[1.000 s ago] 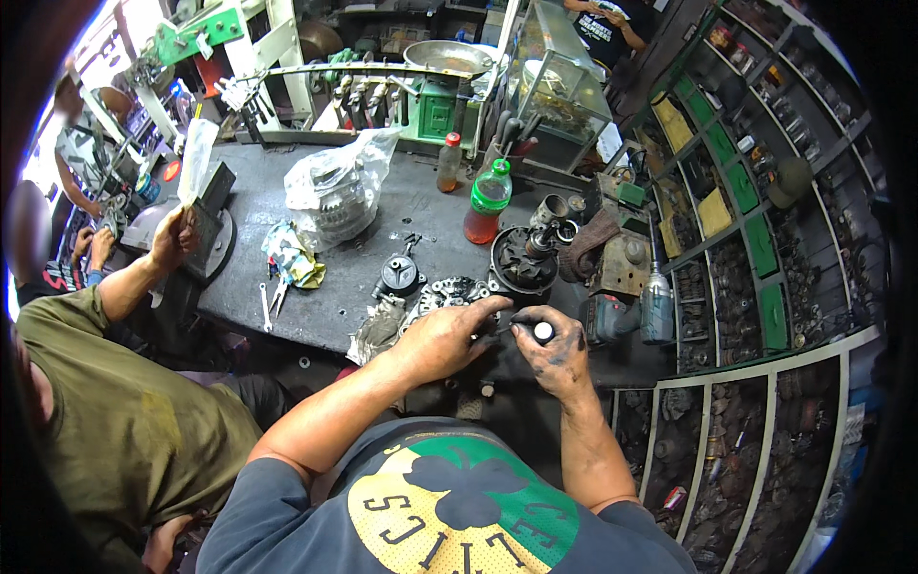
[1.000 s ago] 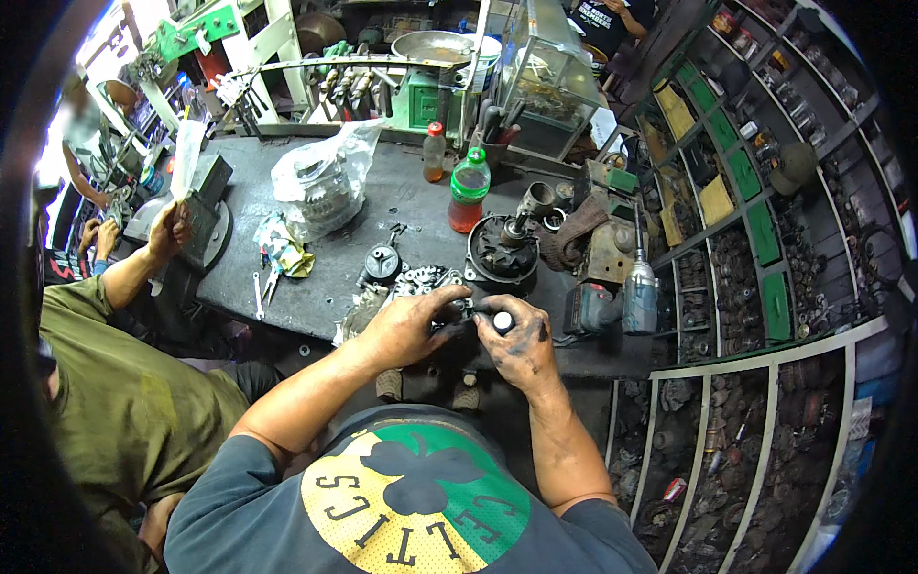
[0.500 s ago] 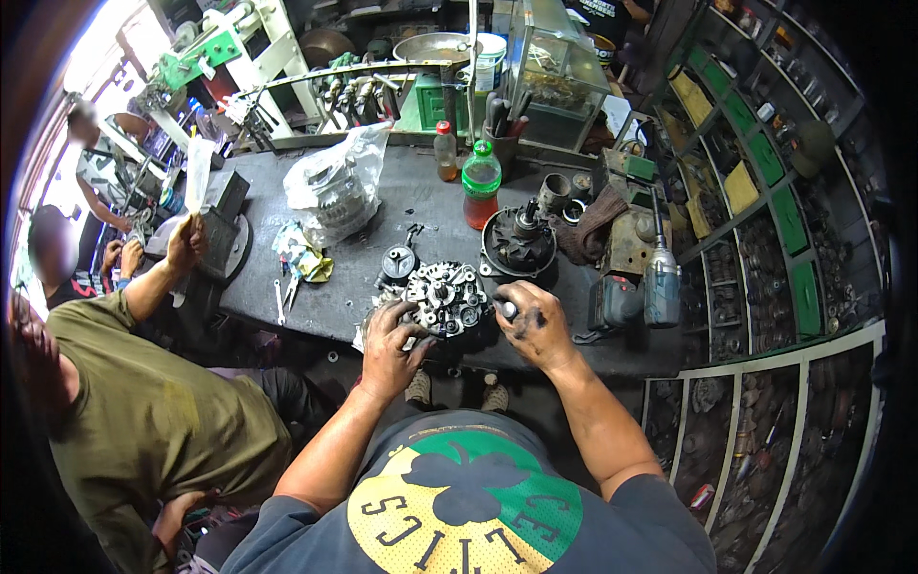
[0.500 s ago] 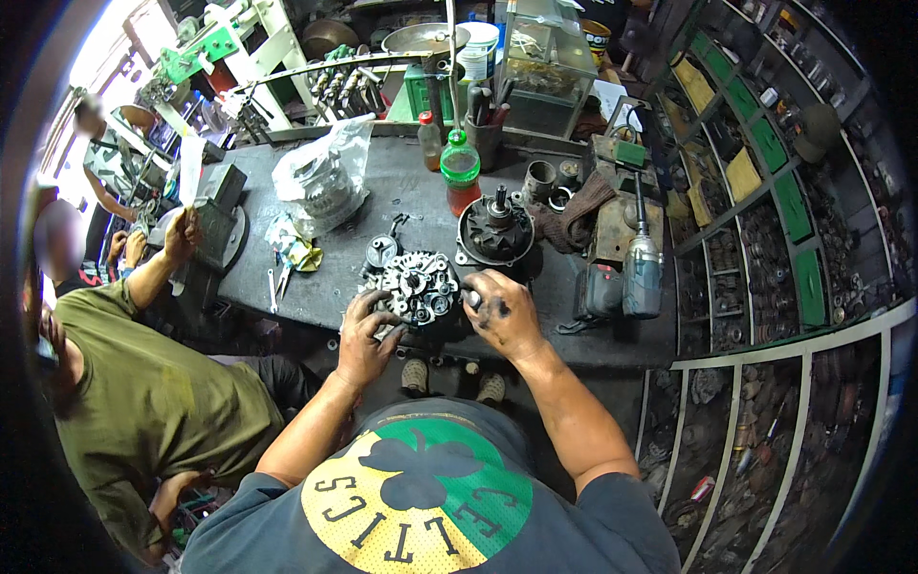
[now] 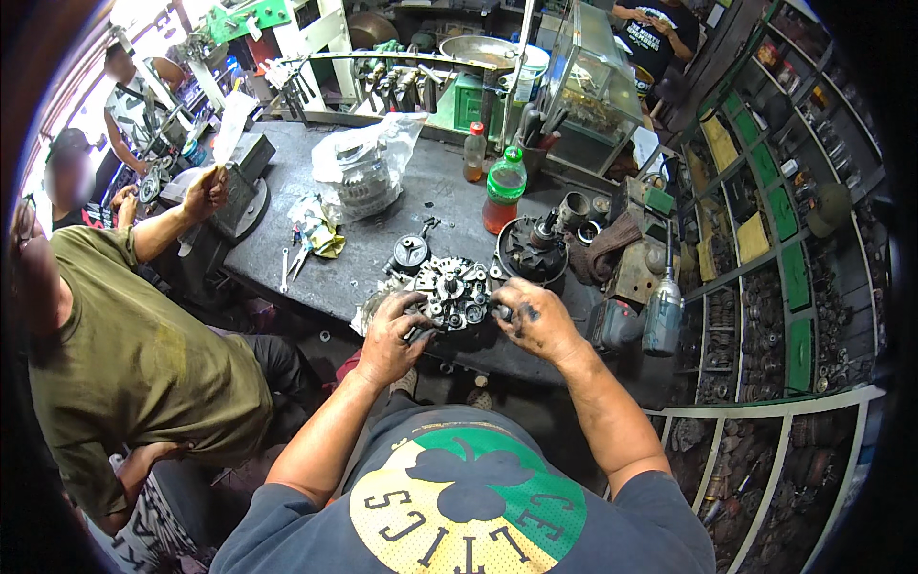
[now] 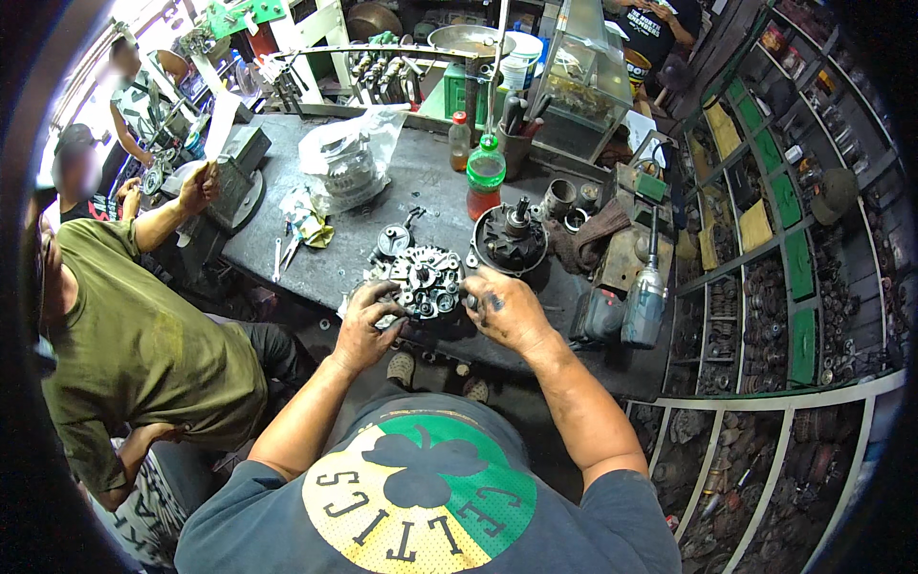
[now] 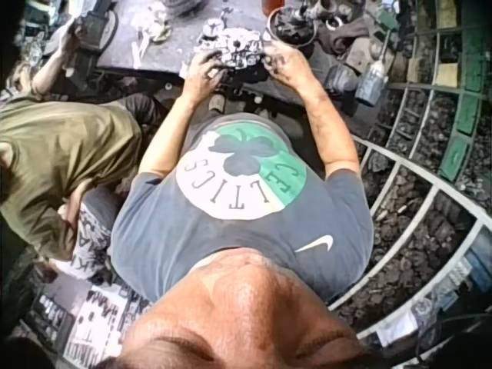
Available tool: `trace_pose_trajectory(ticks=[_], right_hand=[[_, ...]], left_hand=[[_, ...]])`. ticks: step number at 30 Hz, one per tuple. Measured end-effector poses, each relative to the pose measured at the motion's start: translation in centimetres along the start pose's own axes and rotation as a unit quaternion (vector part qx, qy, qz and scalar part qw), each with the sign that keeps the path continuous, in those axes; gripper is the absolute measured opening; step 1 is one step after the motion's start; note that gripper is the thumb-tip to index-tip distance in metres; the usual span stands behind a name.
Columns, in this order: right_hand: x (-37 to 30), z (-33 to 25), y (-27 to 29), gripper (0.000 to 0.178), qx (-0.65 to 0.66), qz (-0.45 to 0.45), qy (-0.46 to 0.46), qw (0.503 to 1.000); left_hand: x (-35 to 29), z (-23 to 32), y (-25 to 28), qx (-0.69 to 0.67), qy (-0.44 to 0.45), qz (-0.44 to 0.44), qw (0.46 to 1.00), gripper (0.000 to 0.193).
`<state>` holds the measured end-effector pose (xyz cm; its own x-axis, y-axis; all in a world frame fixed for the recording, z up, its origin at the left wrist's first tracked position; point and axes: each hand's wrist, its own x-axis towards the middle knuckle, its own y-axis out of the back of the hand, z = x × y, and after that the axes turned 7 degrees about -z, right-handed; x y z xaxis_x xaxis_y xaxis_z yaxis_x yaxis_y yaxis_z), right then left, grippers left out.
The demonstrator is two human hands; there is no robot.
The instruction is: The person assembles a mechanical component on a workbench, inserting small cylindrical parts into a circular housing and using a marker to apply marks. A second person stands nearby and occasionally hands over parts or points at the assembly.
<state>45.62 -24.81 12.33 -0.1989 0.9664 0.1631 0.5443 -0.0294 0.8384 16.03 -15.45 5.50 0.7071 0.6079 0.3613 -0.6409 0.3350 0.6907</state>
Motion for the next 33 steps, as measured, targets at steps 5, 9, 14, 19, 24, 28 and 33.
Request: trace_pose_trajectory(ticks=[5, 9, 14, 19, 24, 28, 33], right_hand=[[-0.7, 0.9, -2.2, 0.023, -0.066, -0.073, -0.026, 0.995], [-0.6, 0.0, -2.4, 0.022, 0.047, 0.045, -0.059, 0.996], [-0.8, -0.4, -4.1, 0.026, 0.031, 0.106, -0.035, 0.993], [-1.3, -0.5, -3.9, 0.029, 0.026, 0.108, -0.032, 0.993], [-2.1, -0.6, -5.7, 0.026, 0.044, 0.153, -0.113, 0.981], [-1.8, -1.1, -6.9, 0.020, 0.061, 0.181, -0.151, 0.970], [-1.6, -1.3, -7.5, 0.019, 0.081, 0.216, -0.150, 0.961]], left_hand=[[-0.2, -0.5, 0.7, 0.008, -0.030, -0.023, 0.999, 0.031], [-0.3, -0.9, 0.7, -0.024, -0.013, -0.018, 0.999, 0.031], [0.1, -0.6, 0.9, -0.002, -0.046, -0.011, 0.999, 0.029], [0.4, -0.6, 1.4, -0.002, -0.060, -0.021, 0.998, 0.029], [0.2, -1.3, 0.8, -0.029, -0.041, -0.007, 0.999, 0.032], [0.3, -1.6, 0.6, 0.001, -0.058, -0.022, 0.998, 0.032], [0.3, -2.0, 0.8, -0.022, -0.061, -0.034, 0.997, 0.032]])
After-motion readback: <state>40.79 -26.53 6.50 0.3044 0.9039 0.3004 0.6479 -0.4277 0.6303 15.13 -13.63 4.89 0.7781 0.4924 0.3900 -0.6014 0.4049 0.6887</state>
